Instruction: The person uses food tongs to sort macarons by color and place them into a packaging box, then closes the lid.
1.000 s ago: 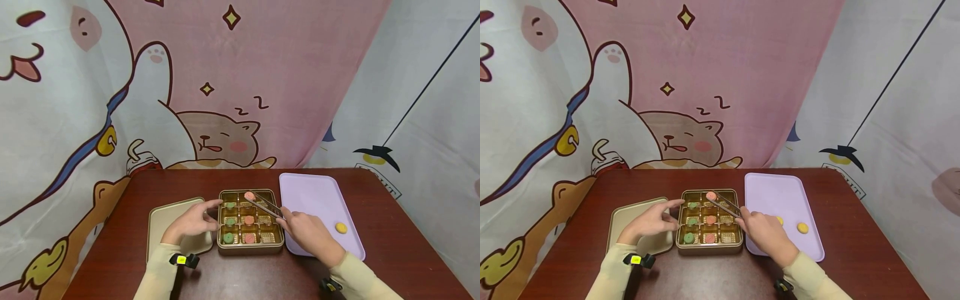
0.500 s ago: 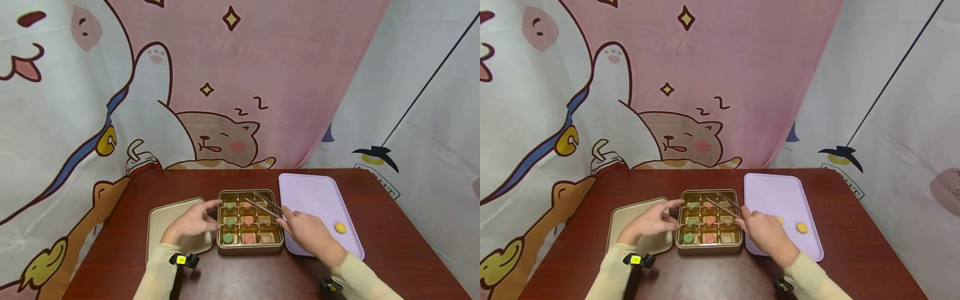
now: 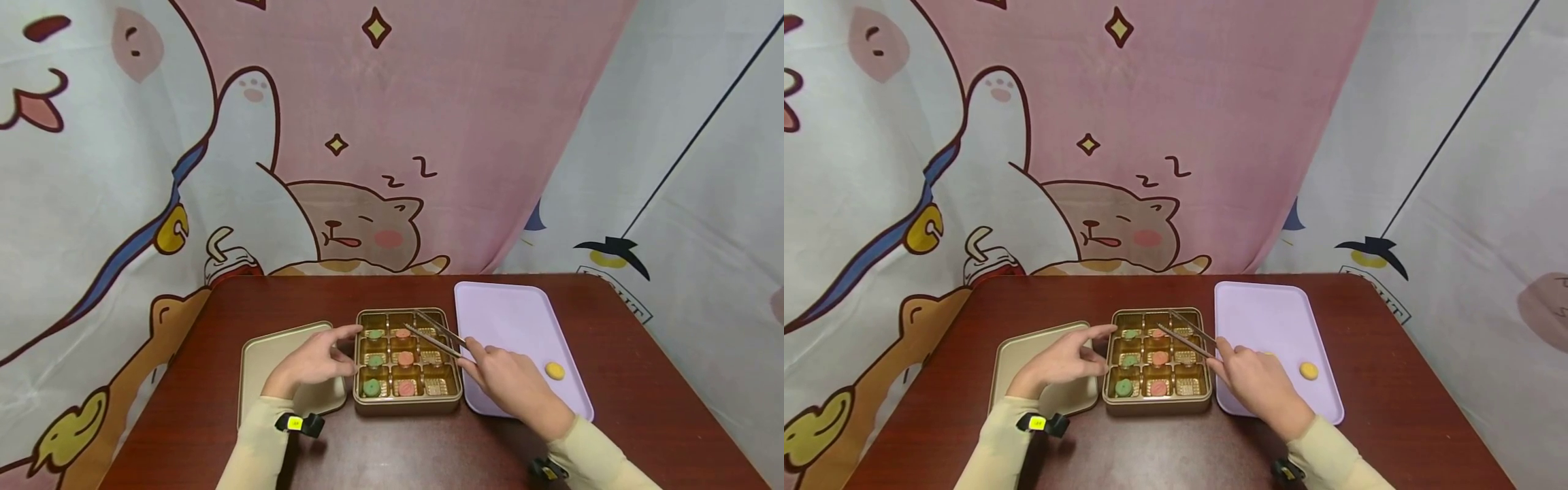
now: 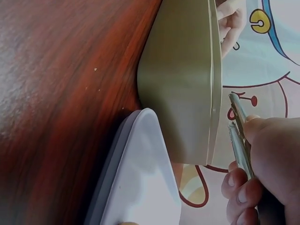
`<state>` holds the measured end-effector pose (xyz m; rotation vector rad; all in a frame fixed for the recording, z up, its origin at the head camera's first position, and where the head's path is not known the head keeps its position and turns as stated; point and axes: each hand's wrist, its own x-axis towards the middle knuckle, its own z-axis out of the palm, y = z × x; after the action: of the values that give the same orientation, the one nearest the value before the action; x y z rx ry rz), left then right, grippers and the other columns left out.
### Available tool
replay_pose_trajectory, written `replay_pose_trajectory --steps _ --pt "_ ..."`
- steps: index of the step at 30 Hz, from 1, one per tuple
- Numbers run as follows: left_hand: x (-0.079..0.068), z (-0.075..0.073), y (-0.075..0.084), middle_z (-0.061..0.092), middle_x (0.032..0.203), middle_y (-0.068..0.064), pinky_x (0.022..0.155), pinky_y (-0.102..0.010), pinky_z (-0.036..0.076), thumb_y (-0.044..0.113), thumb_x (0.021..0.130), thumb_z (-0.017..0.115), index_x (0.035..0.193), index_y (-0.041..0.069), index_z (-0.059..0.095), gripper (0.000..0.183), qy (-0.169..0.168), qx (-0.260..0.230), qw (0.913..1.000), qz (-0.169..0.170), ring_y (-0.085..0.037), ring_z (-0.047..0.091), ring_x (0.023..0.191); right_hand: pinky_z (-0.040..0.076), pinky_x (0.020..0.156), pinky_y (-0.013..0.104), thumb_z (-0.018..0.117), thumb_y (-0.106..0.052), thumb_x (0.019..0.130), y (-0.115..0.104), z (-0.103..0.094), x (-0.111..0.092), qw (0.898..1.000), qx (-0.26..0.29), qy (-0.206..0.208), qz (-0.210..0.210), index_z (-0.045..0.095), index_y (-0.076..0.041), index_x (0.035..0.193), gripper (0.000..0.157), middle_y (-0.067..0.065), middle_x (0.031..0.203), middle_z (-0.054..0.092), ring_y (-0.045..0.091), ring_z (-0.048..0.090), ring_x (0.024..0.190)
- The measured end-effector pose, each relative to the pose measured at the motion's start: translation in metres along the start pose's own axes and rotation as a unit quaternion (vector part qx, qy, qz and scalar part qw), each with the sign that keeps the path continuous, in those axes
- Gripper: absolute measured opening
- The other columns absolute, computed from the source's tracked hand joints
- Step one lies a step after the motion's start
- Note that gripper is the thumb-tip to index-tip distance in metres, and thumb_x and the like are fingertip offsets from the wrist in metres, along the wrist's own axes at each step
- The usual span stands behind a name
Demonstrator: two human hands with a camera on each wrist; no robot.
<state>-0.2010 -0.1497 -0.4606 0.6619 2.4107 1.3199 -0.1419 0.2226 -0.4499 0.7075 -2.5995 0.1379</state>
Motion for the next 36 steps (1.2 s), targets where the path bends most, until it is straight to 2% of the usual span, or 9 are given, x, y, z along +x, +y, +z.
replay_pose_trajectory --steps 8,16,22,25,27,32,36 --pt "0.0 0.0 0.002 0.068 0.13 -0.02 0.08 -0.031 0.06 0.007 0.085 0.078 0.159 0.001 0.041 0.083 -0.002 -0.001 1.0 -0.004 -0.013 0.074 0.087 0.045 0.038 0.042 0.078 -0.03 0.094 0.008 -0.006 -0.009 1.0 0.003 0.013 0.009 0.064 -0.01 0.115 0.033 0.0 0.064 0.059 0.024 0.065 0.055" --pt "-0.001 0.0 0.001 0.057 0.146 -0.023 0.079 -0.031 0.061 0.007 0.085 0.078 0.159 0.002 0.042 0.083 0.0 -0.005 1.0 -0.007 -0.013 0.075 0.089 0.044 0.036 0.043 0.079 -0.03 0.093 0.019 -0.011 -0.021 0.999 -0.006 0.018 0.032 0.065 -0.01 0.117 0.034 0.0 0.065 0.061 0.025 0.067 0.056" --pt "-0.001 0.001 0.001 0.058 0.144 -0.025 0.078 -0.031 0.061 0.004 0.085 0.077 0.159 0.001 0.041 0.083 -0.001 -0.009 0.9999 -0.006 -0.015 0.075 0.09 0.041 0.038 0.038 0.08 -0.025 0.09 0.028 -0.012 -0.029 0.999 0.003 0.035 0.017 0.063 -0.009 0.111 0.03 -0.009 0.06 0.05 0.016 0.055 0.049" --pt "-0.001 0.001 0.001 0.057 0.146 -0.025 0.078 -0.03 0.061 0.004 0.085 0.077 0.159 0.001 0.041 0.082 -0.002 -0.01 0.9999 -0.007 -0.015 0.075 0.091 0.041 0.041 0.033 0.078 -0.025 0.094 0.032 -0.016 -0.033 0.999 0.016 0.014 0.032 0.062 -0.011 0.11 0.027 -0.015 0.061 0.045 0.007 0.048 0.051" --pt "-0.001 0.001 0.001 0.056 0.147 -0.026 0.078 -0.03 0.061 0.003 0.085 0.078 0.159 0.0 0.041 0.082 -0.002 -0.01 0.9999 -0.005 -0.015 0.075 0.091 0.042 0.044 0.032 0.076 -0.027 0.096 0.034 -0.019 -0.036 0.998 0.021 -0.011 0.053 0.063 -0.012 0.114 0.026 -0.015 0.065 0.049 0.004 0.047 0.055" --pt "-0.001 0.0 0.001 0.055 0.147 -0.027 0.078 -0.029 0.061 0.004 0.084 0.078 0.159 0.0 0.041 0.083 -0.002 -0.007 1.0 -0.002 -0.016 0.075 0.09 0.047 0.045 0.039 0.074 -0.032 0.098 0.043 -0.026 -0.045 0.993 0.009 -0.061 0.102 0.066 -0.009 0.125 0.036 0.0 0.079 0.07 0.011 0.06 0.063" --pt "0.0 -0.001 0.001 0.054 0.148 -0.027 0.078 -0.029 0.061 0.004 0.084 0.077 0.159 -0.001 0.041 0.083 -0.003 -0.007 1.0 0.0 -0.016 0.075 0.09 0.049 0.045 0.042 0.073 -0.034 0.098 0.05 -0.028 -0.052 0.99 0.007 -0.075 0.121 0.067 -0.008 0.126 0.039 0.006 0.086 0.074 0.017 0.067 0.069"
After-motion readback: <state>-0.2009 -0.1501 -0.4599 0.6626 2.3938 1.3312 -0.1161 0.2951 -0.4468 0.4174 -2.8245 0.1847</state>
